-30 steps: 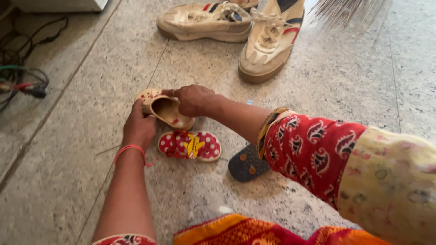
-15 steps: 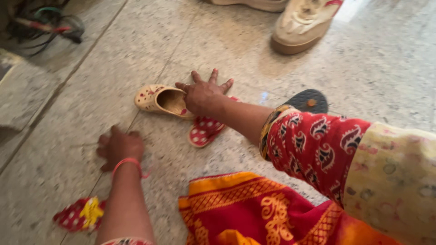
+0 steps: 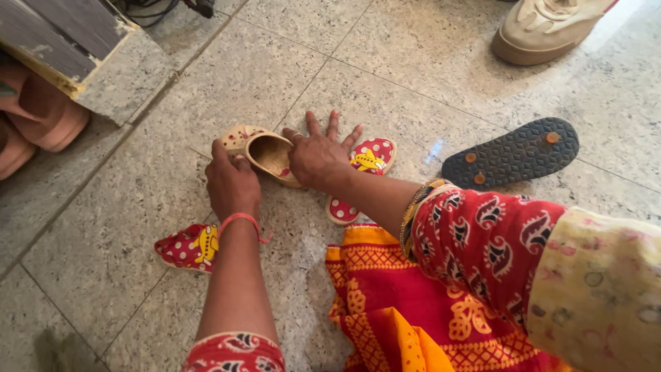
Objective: The person sits on a tiled floor and organizes a collection of footwear. They pick up various shoes, including sneakers, sandals, and slippers, inspect them, and place them into a wooden shoe rack. The person handles each item individually, turning them over and adjusting their position before storing them.
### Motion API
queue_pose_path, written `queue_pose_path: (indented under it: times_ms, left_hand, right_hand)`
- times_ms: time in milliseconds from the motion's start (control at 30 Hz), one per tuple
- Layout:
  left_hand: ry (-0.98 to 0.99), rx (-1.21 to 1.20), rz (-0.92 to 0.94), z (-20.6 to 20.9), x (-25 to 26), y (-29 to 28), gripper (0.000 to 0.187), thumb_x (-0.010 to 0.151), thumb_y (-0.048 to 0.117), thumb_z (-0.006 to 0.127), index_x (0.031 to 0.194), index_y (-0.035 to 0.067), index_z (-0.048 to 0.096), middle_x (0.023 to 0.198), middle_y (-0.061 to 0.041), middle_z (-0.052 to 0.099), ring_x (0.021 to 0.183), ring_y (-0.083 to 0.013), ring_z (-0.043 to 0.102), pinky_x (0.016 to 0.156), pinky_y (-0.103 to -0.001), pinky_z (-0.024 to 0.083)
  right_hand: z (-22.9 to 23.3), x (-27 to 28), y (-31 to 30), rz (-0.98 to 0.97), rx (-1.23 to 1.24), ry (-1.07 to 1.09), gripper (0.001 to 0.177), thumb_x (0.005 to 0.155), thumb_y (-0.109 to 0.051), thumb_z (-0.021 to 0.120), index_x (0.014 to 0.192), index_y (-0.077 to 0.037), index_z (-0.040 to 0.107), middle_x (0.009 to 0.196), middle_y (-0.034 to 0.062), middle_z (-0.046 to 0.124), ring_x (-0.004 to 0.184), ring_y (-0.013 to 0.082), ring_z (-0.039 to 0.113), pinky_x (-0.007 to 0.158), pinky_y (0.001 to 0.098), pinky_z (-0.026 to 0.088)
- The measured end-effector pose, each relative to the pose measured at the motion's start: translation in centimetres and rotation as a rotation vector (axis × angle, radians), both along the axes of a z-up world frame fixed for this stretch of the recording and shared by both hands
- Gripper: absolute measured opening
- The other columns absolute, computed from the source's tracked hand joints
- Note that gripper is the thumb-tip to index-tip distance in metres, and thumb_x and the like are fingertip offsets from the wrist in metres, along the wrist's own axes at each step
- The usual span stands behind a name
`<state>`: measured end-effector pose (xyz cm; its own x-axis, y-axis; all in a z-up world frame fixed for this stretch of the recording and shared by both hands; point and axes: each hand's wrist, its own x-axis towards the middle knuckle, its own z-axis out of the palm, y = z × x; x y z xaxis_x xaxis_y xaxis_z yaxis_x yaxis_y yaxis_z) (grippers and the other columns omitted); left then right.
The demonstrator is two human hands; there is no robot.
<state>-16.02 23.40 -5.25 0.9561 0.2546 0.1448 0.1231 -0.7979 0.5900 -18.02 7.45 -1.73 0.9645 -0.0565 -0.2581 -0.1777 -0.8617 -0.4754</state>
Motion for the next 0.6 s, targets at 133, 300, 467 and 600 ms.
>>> queue_pose_path:
  times_ms: [133, 300, 467, 600]
  left_hand:
    - [0.009, -0.042, 0.013, 0.2, 0.4, -1.3, 0.054, 0.105, 0.033, 0.051, 0.155, 0.017, 0.042, 0.14, -0.022, 0.055, 0.127, -0.0402, 0.057, 0.104, -0.05, 0.046]
    - [-0.077, -0.103, -0.124, 0.5, 2.0, -5.8, 0.062, 0.096, 0.034, 0.065, 0.148, 0.011, 0.043, 0.141, -0.024, 0.05, 0.125, -0.041, 0.054, 0.098, -0.048, 0.047]
    - [0.032, 0.026, -0.099, 0.7, 4.4, -11.0, 0.061, 0.092, 0.018, 0.067, 0.15, 0.024, 0.05, 0.138, -0.016, 0.059, 0.124, -0.0344, 0.06, 0.1, -0.046, 0.052]
    - [0.144, 0.136, -0.138, 1.7, 6.2, -14.1, 0.071, 0.088, 0.019, 0.072, 0.151, 0.027, 0.041, 0.137, -0.016, 0.057, 0.124, -0.0397, 0.056, 0.095, -0.048, 0.053]
  right_hand:
    - [-0.3, 1.2, -0.5, -0.017, 0.046, 0.005, 0.061, 0.096, -0.044, 0.048, 0.155, -0.035, 0.036, 0.169, 0.0112, 0.008, 0.154, 0.0459, -0.008, 0.111, 0.0807, -0.011]
    - [-2.2, 2.7, -3.0, 0.005, 0.034, -0.235, 0.056, 0.098, -0.042, 0.048, 0.153, -0.031, 0.044, 0.168, 0.0155, 0.018, 0.157, 0.0417, -0.003, 0.111, 0.0785, -0.016]
    - [-2.8, 3.9, -7.3, -0.046, 0.035, -0.302, 0.054, 0.097, -0.043, 0.044, 0.151, -0.035, 0.048, 0.167, 0.0169, 0.019, 0.156, 0.0431, -0.005, 0.11, 0.0771, -0.018]
    - [-1.8, 4.3, -10.2, -0.092, 0.025, -0.253, 0.052, 0.099, -0.049, 0.043, 0.15, -0.037, 0.047, 0.167, 0.0162, 0.017, 0.156, 0.0412, -0.006, 0.112, 0.0751, -0.018]
